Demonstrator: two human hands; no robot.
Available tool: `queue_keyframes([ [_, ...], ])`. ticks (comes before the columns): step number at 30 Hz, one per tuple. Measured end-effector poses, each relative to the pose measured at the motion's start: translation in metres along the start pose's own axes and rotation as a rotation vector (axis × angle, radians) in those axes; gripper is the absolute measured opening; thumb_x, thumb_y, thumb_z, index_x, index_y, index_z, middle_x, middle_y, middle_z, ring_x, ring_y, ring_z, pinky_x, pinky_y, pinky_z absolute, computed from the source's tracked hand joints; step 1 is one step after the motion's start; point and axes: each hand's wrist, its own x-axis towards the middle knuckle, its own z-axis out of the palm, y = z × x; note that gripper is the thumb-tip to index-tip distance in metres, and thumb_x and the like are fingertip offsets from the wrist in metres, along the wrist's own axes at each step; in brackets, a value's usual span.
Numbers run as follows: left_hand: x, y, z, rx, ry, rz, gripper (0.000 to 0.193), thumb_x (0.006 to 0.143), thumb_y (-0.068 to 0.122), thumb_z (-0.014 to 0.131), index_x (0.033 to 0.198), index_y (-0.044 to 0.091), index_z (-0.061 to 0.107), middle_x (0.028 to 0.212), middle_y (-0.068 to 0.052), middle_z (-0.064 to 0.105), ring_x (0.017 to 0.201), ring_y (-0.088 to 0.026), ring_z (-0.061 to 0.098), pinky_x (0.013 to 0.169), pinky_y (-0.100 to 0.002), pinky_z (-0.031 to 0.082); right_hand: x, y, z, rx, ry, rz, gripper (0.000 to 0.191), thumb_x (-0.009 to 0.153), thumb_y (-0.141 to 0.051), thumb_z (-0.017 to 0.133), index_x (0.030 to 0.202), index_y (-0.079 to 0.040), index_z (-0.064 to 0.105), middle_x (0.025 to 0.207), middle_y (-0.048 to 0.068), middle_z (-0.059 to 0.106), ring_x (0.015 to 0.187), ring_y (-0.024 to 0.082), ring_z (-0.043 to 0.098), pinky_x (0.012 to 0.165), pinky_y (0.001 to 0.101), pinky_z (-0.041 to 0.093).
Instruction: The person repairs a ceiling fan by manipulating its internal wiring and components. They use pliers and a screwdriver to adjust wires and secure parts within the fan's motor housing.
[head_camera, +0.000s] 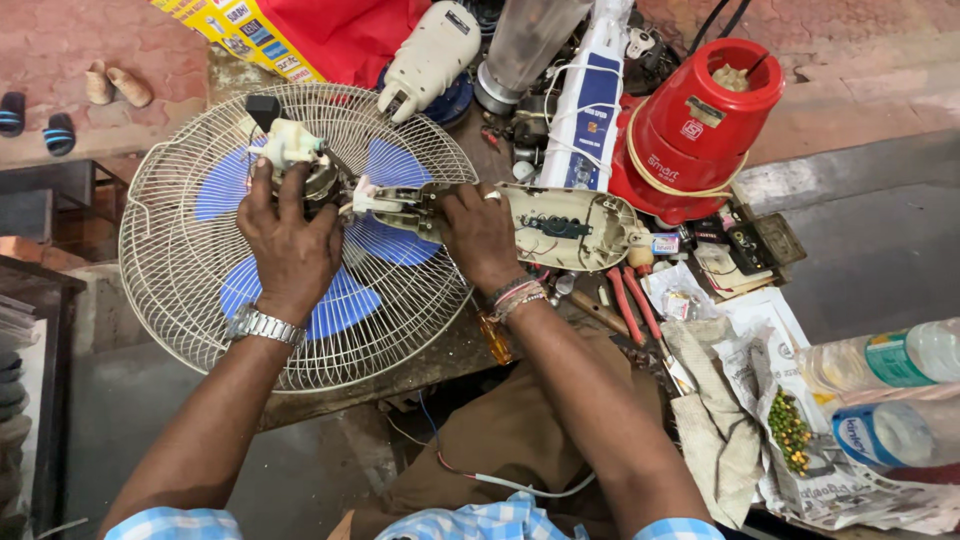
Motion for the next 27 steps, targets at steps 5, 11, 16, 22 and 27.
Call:
queue_keyframes([
  [5, 0.0, 0.001, -0.002, -0.029, 0.002, 0.0, 0.013, 0.089, 0.024, 0.082, 0.096, 0.014, 0.078, 0.155, -0.017, 0.05, 0.154, -0.044, 0.027, 0.116, -0.06, 0.03, -0.001, 0.0, 0.002, -0.052, 0.012, 0.007, 0.025, 0.083, -0.025, 0.078, 0.104, -0.015, 0.071, 0.103, 0.005, 0.061, 0.105, 0.029, 0.057, 0.089, 0.0451, 0.042],
  [11, 0.003, 0.001, -0.006, -0.053, 0.014, 0.015, 0.027, 0.089, 0.028, 0.083, 0.112, 0.014, 0.077, 0.154, -0.018, 0.05, 0.154, -0.044, 0.028, 0.116, -0.06, 0.029, -0.005, 0.007, 0.009, -0.191, -0.009, -0.05, 0.017, 0.088, -0.014, 0.069, 0.104, -0.012, 0.07, 0.103, 0.007, 0.062, 0.105, 0.028, 0.059, 0.092, 0.0452, 0.043],
  [16, 0.007, 0.01, -0.012, -0.014, 0.019, 0.002, 0.029, 0.088, 0.028, 0.084, 0.113, 0.015, 0.076, 0.152, -0.017, 0.051, 0.152, -0.043, 0.031, 0.116, -0.063, 0.027, -0.009, 0.014, 0.008, -0.199, -0.1, -0.076, 0.021, 0.096, -0.007, 0.061, 0.114, -0.009, 0.07, 0.109, 0.01, 0.065, 0.099, 0.025, 0.06, 0.085, 0.0429, 0.041],
  [22, 0.016, 0.067, 0.005, -0.349, 0.02, 0.036, 0.03, 0.094, 0.026, 0.084, 0.12, 0.017, 0.073, 0.147, -0.009, 0.057, 0.144, -0.035, 0.041, 0.112, -0.056, 0.031, -0.015, 0.016, -0.014, -0.118, -0.105, -0.01, 0.017, 0.09, -0.015, 0.065, 0.105, -0.015, 0.072, 0.107, 0.009, 0.067, 0.109, 0.031, 0.059, 0.091, 0.0481, 0.042],
  [27, 0.027, 0.092, 0.021, -0.356, -0.029, 0.092, 0.04, 0.086, 0.023, 0.083, 0.123, 0.013, 0.071, 0.145, -0.012, 0.056, 0.145, -0.04, 0.038, 0.11, -0.058, 0.032, -0.013, 0.007, -0.015, -0.067, -0.104, 0.138, 0.014, 0.088, -0.016, 0.067, 0.099, -0.014, 0.075, 0.107, 0.011, 0.067, 0.109, 0.034, 0.058, 0.087, 0.048, 0.042],
])
